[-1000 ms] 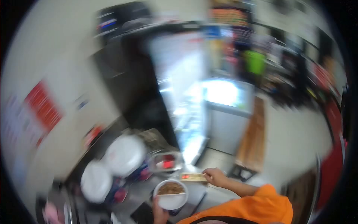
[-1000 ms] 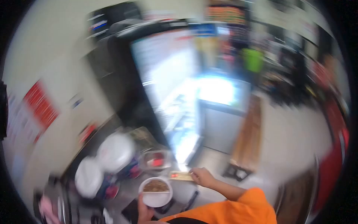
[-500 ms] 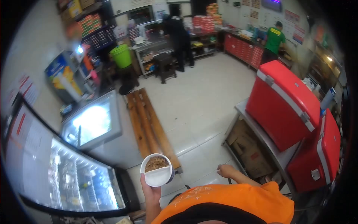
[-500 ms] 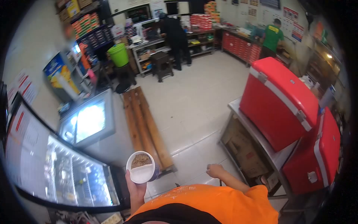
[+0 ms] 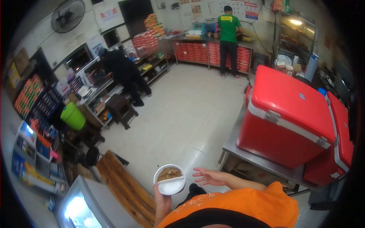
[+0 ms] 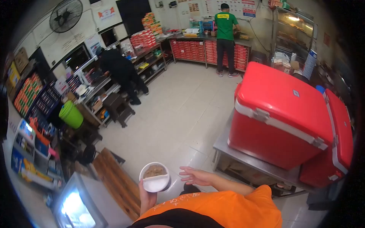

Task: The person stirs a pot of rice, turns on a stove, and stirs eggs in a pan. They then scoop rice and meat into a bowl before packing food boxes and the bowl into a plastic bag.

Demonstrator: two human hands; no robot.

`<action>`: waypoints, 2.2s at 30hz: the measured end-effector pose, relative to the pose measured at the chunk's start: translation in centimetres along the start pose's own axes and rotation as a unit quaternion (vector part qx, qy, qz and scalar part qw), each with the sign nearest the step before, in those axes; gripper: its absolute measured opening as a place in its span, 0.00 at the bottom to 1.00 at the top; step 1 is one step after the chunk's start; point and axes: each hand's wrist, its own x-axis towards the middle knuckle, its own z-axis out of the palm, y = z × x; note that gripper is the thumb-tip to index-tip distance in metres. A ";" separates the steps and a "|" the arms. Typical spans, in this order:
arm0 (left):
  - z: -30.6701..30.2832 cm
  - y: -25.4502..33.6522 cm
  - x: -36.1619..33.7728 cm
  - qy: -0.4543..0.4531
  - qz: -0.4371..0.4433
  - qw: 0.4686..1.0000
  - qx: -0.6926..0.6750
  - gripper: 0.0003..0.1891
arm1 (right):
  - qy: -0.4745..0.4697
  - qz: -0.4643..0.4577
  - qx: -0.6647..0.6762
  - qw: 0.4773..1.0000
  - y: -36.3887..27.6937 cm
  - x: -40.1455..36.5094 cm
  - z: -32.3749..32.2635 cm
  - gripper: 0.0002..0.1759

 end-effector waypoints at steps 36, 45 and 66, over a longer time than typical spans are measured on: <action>3.8 8.8 94.4 0.385 -0.373 0.697 0.477 0.39 | 0.424 -0.530 0.182 0.711 -73.2 45.5 -47.1 0.32; 18.0 10.7 132.1 0.032 -0.067 0.611 0.788 0.25 | 0.610 -0.511 0.238 0.557 -79.0 51.6 -59.3 0.37; 31.0 0.2 185.2 -0.263 -0.177 0.313 0.895 0.30 | 0.497 -0.585 0.241 0.594 -120.8 84.8 -92.4 0.31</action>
